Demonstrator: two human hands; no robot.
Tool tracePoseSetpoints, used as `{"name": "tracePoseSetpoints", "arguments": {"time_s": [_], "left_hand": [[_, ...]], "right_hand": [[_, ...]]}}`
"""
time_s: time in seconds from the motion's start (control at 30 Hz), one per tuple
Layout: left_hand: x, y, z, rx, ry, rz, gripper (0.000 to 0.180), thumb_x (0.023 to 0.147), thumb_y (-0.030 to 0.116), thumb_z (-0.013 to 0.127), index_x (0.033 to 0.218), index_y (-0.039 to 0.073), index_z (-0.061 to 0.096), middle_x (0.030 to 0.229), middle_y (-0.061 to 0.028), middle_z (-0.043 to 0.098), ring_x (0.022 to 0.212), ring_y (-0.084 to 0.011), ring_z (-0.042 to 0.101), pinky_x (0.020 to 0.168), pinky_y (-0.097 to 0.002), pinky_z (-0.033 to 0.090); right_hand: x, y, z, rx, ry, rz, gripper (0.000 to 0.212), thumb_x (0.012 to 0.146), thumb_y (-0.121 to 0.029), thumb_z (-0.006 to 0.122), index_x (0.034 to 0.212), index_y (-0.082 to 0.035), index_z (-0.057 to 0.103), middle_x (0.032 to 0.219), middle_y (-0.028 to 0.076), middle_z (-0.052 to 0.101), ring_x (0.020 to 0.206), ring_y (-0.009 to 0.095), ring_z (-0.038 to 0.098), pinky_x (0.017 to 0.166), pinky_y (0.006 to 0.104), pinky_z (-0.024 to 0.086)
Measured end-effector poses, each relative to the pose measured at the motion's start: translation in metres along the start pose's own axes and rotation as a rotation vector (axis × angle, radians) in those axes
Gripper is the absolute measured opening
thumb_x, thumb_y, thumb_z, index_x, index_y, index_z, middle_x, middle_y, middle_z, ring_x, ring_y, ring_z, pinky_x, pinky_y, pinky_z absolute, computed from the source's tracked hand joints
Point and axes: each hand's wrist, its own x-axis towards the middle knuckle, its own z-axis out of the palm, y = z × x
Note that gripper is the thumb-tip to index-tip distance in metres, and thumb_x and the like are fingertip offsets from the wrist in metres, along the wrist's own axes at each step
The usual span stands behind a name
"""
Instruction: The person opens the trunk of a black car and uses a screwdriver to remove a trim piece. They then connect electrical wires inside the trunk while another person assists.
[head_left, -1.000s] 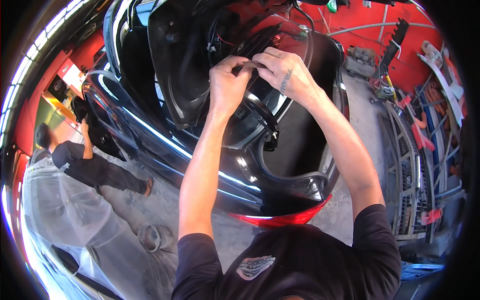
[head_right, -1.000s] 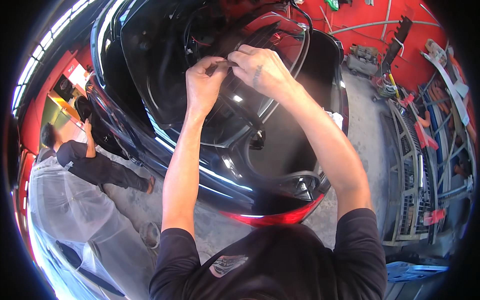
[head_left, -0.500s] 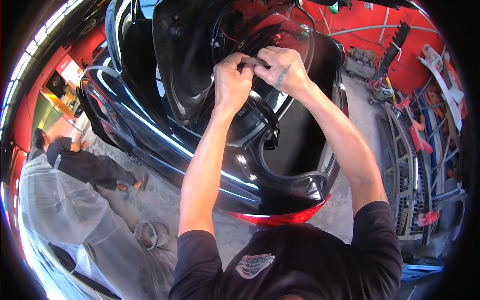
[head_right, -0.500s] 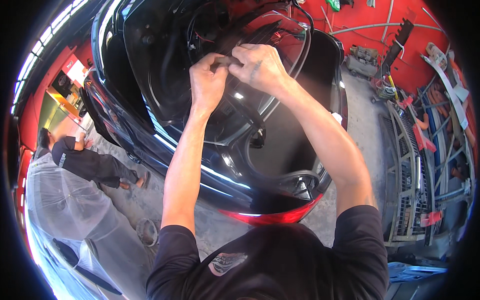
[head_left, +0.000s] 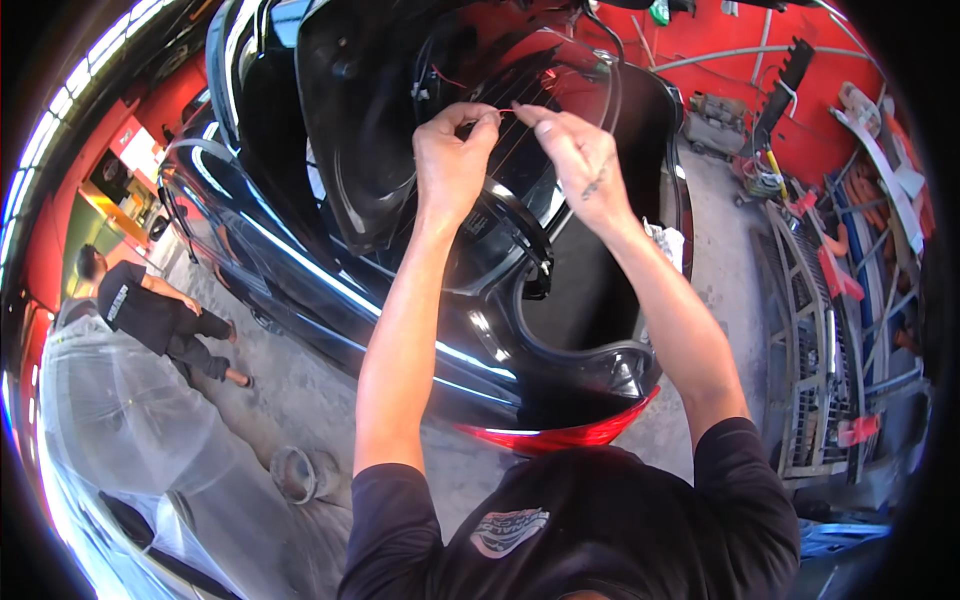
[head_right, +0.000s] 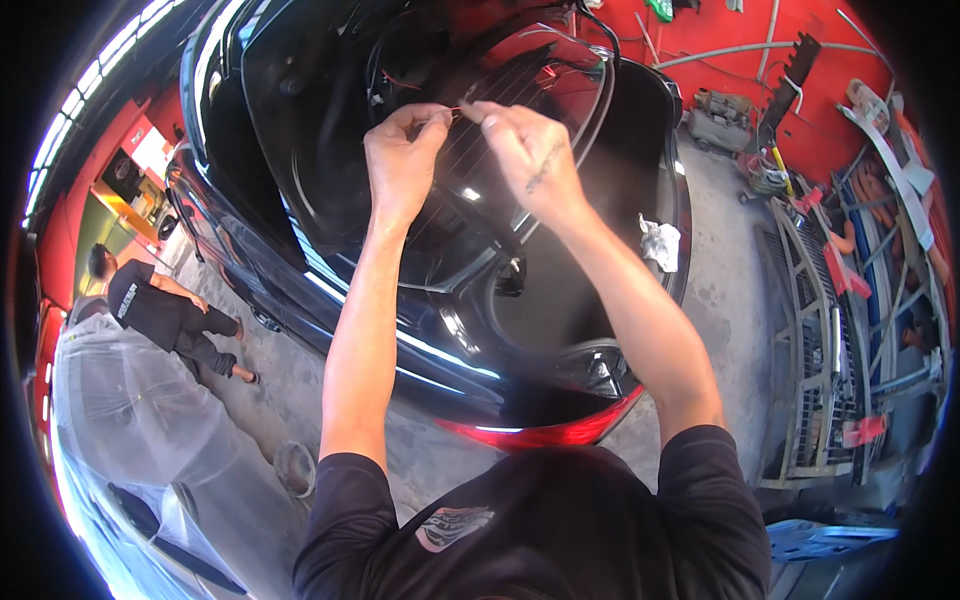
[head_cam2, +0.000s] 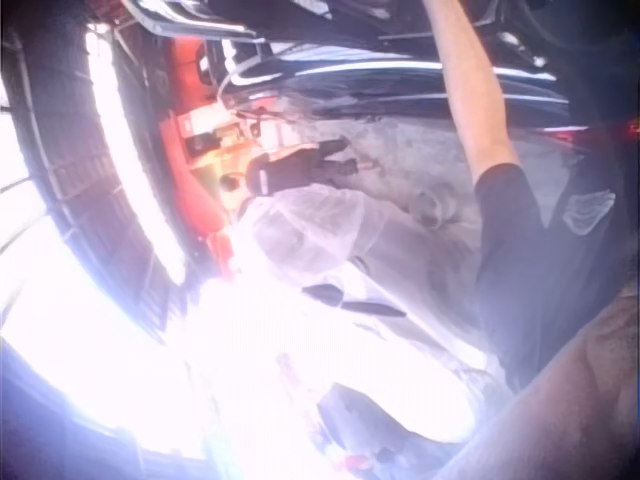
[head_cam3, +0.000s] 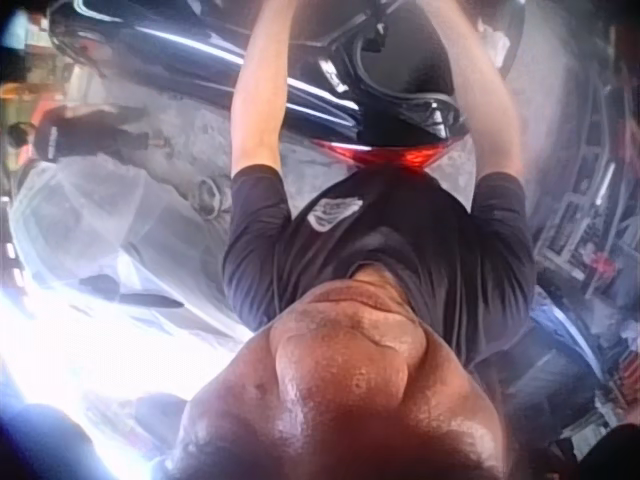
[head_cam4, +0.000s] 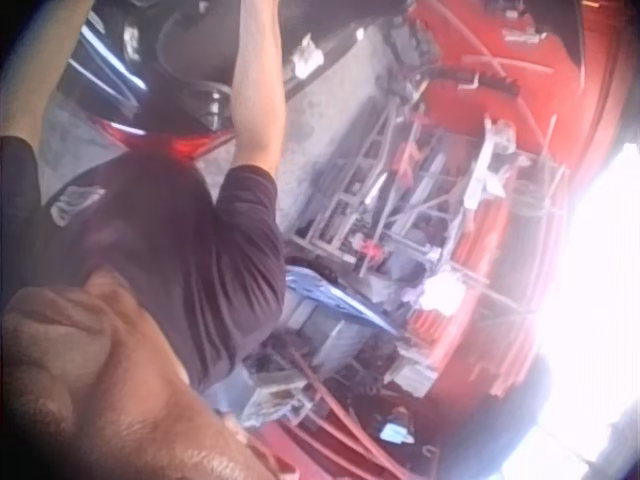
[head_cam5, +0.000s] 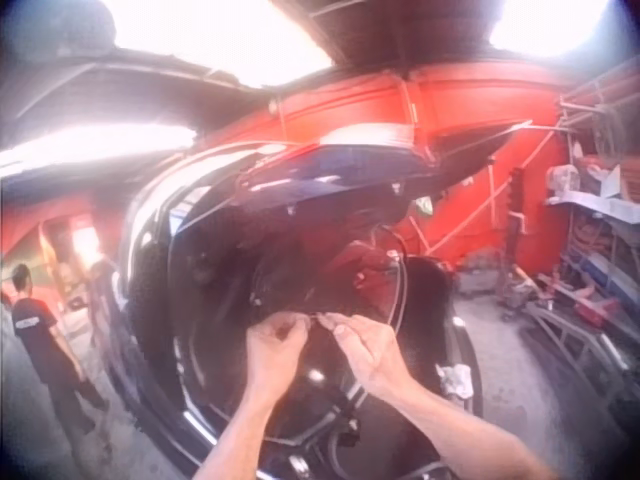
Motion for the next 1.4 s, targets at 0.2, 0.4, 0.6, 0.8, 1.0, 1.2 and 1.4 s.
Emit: {"name": "tracePoseSetpoints", "arguments": {"time_s": [0.2, 0.4, 0.6, 0.8, 1.0, 1.2, 1.4], "left_hand": [[0.000, 0.001, -0.002, -0.033, -0.010, -0.032, 0.017, 0.093, 0.008, 0.069, 0.099, -0.007, 0.074, 0.086, -0.0061, 0.074, 0.080, -0.0073, 0.063, 0.073, -0.0254, 0.051], [0.002, -0.003, -0.003, -0.049, -0.016, -0.045, 0.019, 0.093, 0.009, 0.070, 0.102, -0.008, 0.074, 0.087, -0.0071, 0.075, 0.081, -0.0081, 0.064, 0.074, -0.0260, 0.051], [0.002, -0.006, -0.004, -0.042, -0.037, -0.040, 0.019, 0.094, 0.007, 0.069, 0.105, -0.008, 0.074, 0.089, -0.0060, 0.075, 0.081, -0.0069, 0.064, 0.075, -0.0245, 0.051], [0.002, -0.003, -0.005, -0.029, -0.036, -0.026, 0.017, 0.093, 0.007, 0.069, 0.100, -0.008, 0.074, 0.084, -0.0059, 0.074, 0.077, -0.0068, 0.061, 0.070, -0.0261, 0.050], [0.001, -0.003, -0.006, -0.007, -0.028, -0.018, 0.015, 0.092, 0.007, 0.069, 0.097, -0.007, 0.074, 0.079, -0.0039, 0.071, 0.071, -0.0055, 0.056, 0.064, -0.0261, 0.046], [0.002, -0.003, -0.004, 0.001, -0.021, -0.011, 0.016, 0.093, 0.008, 0.070, 0.096, -0.007, 0.073, 0.078, -0.0015, 0.069, 0.070, -0.0044, 0.054, 0.061, -0.0256, 0.044], [0.002, -0.004, -0.003, -0.036, -0.024, -0.014, 0.015, 0.094, 0.009, 0.070, 0.094, -0.006, 0.073, 0.076, 0.0000, 0.067, 0.068, -0.0028, 0.053, 0.058, -0.0246, 0.042]], "right_hand": [[-0.015, -0.001, 0.025, 0.197, 0.003, 0.269, 0.044, 0.103, -0.024, 0.065, 0.136, 0.006, 0.062, 0.111, 0.014, 0.075, 0.101, 0.012, 0.065, 0.090, 0.0298, 0.051], [-0.012, 0.008, 0.036, 0.160, 0.052, 0.219, 0.044, 0.103, -0.029, 0.067, 0.138, -0.003, 0.064, 0.087, -0.004, 0.065, 0.063, 0.002, 0.047, 0.056, 0.0224, 0.041], [-0.009, 0.012, 0.035, 0.266, 0.020, 0.221, 0.043, 0.104, -0.026, 0.066, 0.139, -0.002, 0.062, 0.091, -0.004, 0.065, 0.060, 0.001, 0.045, 0.051, 0.0213, 0.036], [-0.008, 0.010, 0.037, 0.384, 0.003, 0.292, 0.044, 0.103, -0.021, 0.064, 0.137, 0.007, 0.060, 0.126, 0.017, 0.072, 0.117, 0.017, 0.065, 0.102, 0.0304, 0.048], [-0.007, 0.009, 0.036, 0.161, 0.031, 0.206, 0.037, 0.103, -0.020, 0.066, 0.133, 0.002, 0.066, 0.107, 0.006, 0.074, 0.082, 0.007, 0.060, 0.071, 0.0257, 0.048], [-0.003, 0.020, 0.038, 0.012, 0.084, 0.037, 0.032, 0.102, -0.014, 0.067, 0.130, 0.002, 0.068, 0.109, 0.013, 0.077, 0.098, 0.015, 0.070, 0.085, 0.0298, 0.054], [-0.003, 0.011, 0.039, -0.154, 0.113, -0.017, 0.027, 0.099, -0.009, 0.067, 0.124, 0.002, 0.070, 0.103, 0.016, 0.075, 0.092, 0.022, 0.073, 0.082, 0.0304, 0.054]]}}
